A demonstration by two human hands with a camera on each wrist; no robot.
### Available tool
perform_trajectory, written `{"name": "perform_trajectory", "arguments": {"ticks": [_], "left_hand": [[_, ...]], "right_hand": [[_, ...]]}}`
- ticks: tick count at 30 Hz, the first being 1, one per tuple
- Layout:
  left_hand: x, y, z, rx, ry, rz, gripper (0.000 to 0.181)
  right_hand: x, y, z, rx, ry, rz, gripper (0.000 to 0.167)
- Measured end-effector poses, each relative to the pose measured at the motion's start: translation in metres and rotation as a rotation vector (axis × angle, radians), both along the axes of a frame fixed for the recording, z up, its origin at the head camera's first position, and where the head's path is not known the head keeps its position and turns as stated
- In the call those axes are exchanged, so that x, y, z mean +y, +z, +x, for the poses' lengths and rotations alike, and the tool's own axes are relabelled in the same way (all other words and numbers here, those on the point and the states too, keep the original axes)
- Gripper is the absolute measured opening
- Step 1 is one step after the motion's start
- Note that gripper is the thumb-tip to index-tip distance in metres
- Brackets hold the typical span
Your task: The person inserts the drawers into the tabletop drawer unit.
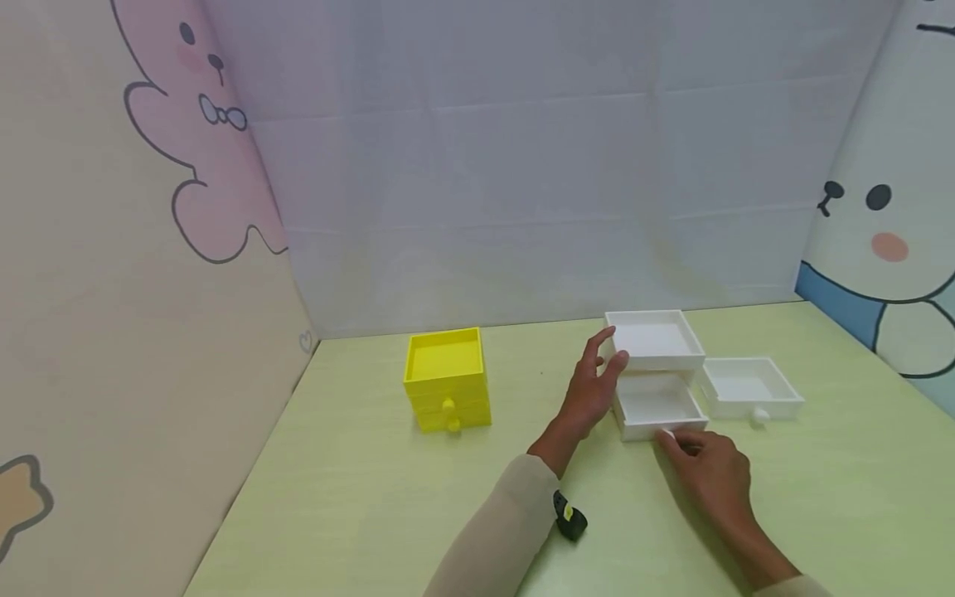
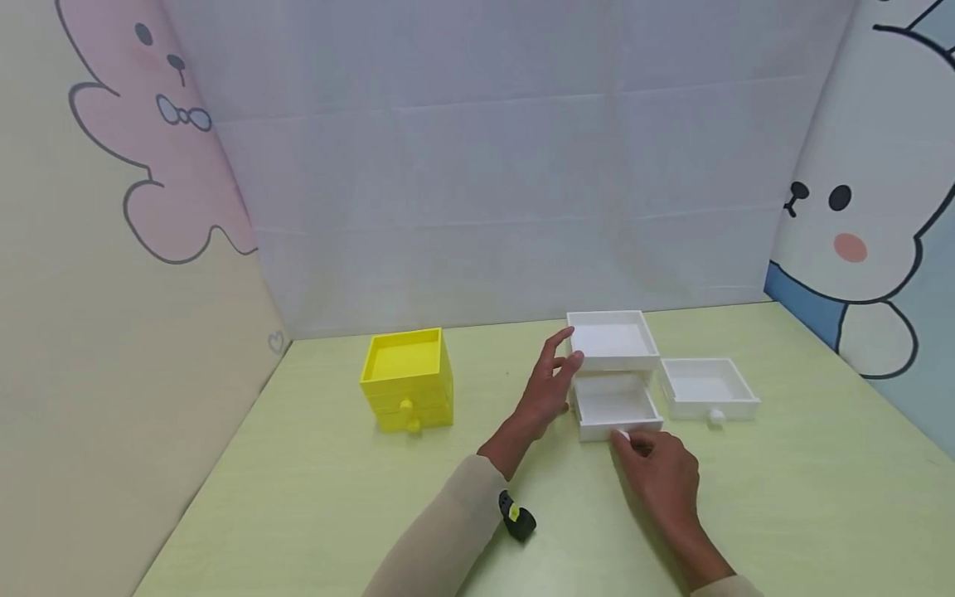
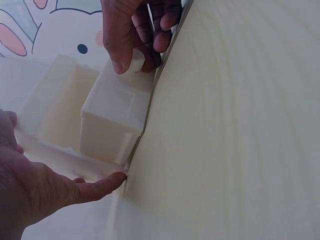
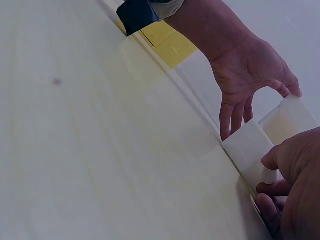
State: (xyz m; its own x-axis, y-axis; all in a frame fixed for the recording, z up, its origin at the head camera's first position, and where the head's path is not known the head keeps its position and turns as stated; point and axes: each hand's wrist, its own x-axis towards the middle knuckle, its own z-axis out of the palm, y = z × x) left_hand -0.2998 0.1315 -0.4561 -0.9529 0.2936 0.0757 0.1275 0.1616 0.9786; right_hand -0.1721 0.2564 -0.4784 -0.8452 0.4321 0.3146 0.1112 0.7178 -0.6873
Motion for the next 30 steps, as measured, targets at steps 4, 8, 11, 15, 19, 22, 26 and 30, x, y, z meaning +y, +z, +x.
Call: {"name": "perform_trajectory", "arguments": {"ticks": [4, 8, 11, 15, 19, 22, 26, 30], "left_hand": [[0.0012, 0.0001, 0.0009, 0.005, -0.003, 0.001, 0.042], [0.0013, 0.0018, 0.0010, 0.016, -0.005, 0.006, 0.043], [0.0012, 0.0026, 0.0007, 0.017, 0.002, 0.003, 0.043], [0.0016, 0.0024, 0.0011, 0.012, 0.009, 0.002, 0.042], [0.0016, 0.0021, 0.0005, 0.015, 0.012, 0.001, 0.042], [0.0012, 0.0020, 0.0000, 0.017, 0.014, -0.004, 0.042], [0.0006, 0.0021, 0.0004, 0.013, 0.016, -0.007, 0.042], [0.0000, 0.0020, 0.0006, 0.005, 0.019, -0.011, 0.041]], "right_hand": [[0.0001, 0.0001, -0.0016, -0.002, -0.012, -0.004, 0.021], [0.0005, 0.0008, -0.0030, -0.011, -0.021, -0.015, 0.023], [0.0004, 0.0013, -0.0040, -0.019, -0.025, -0.022, 0.025], [0.0002, 0.0013, -0.0049, -0.033, -0.029, -0.028, 0.026], [0.0006, 0.0012, -0.0058, -0.045, -0.025, -0.037, 0.027], [0.0012, 0.0019, -0.0063, -0.062, -0.017, -0.039, 0.028], [0.0017, 0.0035, -0.0060, -0.090, -0.005, -0.033, 0.029], [0.0020, 0.0046, -0.0062, -0.110, 0.004, -0.033, 0.027]]}}
